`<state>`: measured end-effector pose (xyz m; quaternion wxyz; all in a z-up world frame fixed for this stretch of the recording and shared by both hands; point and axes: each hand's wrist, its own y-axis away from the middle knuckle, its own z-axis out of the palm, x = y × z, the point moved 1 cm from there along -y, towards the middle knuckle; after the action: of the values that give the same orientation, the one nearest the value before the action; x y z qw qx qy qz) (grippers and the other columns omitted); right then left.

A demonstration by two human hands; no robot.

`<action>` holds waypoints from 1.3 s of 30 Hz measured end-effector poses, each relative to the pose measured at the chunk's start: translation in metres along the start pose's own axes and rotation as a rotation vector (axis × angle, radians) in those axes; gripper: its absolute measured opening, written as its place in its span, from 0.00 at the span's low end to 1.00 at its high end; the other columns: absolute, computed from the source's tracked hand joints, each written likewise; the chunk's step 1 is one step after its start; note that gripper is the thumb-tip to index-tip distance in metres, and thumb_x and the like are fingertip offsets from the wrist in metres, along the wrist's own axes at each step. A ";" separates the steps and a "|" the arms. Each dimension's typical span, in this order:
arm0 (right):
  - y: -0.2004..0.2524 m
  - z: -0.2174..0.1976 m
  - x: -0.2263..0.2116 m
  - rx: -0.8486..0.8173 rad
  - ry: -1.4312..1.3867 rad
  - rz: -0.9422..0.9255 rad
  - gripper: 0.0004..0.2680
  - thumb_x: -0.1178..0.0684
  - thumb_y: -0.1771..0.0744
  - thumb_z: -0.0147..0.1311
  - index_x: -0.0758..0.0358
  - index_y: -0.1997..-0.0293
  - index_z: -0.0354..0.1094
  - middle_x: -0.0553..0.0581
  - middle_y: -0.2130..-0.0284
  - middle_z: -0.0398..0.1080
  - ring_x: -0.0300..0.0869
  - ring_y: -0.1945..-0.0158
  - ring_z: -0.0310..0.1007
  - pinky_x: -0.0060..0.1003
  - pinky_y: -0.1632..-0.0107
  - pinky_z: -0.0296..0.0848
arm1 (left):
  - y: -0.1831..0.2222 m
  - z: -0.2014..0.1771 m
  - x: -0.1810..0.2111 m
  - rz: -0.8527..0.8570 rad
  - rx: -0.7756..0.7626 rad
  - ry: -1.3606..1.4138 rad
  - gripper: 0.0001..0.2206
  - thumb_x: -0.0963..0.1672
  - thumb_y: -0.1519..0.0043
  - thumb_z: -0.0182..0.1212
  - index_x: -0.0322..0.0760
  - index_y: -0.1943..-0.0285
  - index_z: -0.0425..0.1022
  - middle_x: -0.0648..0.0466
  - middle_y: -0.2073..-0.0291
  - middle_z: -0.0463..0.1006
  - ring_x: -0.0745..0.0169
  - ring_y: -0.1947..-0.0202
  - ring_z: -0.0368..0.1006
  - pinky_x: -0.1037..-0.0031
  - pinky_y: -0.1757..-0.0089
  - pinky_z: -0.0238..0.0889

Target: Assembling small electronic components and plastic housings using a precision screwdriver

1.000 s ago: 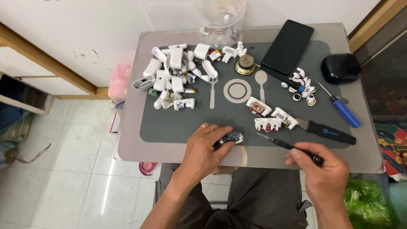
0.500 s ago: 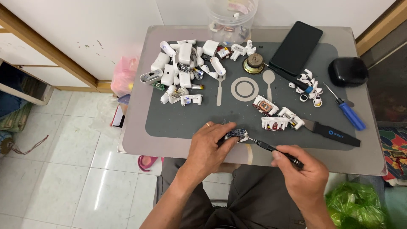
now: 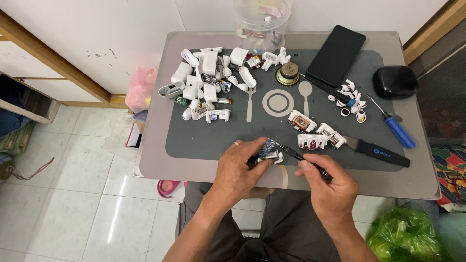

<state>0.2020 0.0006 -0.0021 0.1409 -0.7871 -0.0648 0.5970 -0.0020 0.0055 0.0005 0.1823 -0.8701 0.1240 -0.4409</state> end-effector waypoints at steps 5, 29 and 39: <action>0.001 -0.001 -0.007 0.078 -0.028 0.117 0.05 0.62 0.33 0.59 0.70 0.54 0.75 0.63 0.69 0.79 0.41 0.67 0.81 0.31 0.55 0.80 | -0.004 -0.002 0.003 -0.067 0.038 0.099 0.07 0.43 0.38 0.66 0.36 0.54 0.82 0.54 0.61 0.84 0.58 0.63 0.75 0.69 0.57 0.66; 0.022 -0.032 0.002 -0.041 0.189 -0.122 0.03 0.63 0.35 0.60 0.68 0.61 0.76 0.53 0.80 0.72 0.34 0.77 0.69 0.28 0.71 0.65 | -0.001 -0.015 0.006 0.086 -0.121 -0.094 0.12 0.43 0.38 0.67 0.34 0.47 0.80 0.51 0.58 0.82 0.51 0.62 0.77 0.62 0.57 0.68; 0.023 -0.022 0.003 -0.025 0.172 -0.277 0.03 0.64 0.34 0.58 0.71 0.59 0.74 0.56 0.78 0.71 0.39 0.77 0.68 0.29 0.70 0.66 | -0.005 -0.018 0.003 -0.040 -0.198 0.008 0.11 0.44 0.39 0.67 0.36 0.50 0.81 0.55 0.61 0.84 0.56 0.66 0.76 0.66 0.58 0.68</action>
<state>0.2222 -0.0237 -0.0064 0.2169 -0.8206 -0.1679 0.5013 -0.0150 0.0056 0.0148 0.0863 -0.8844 0.1505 -0.4334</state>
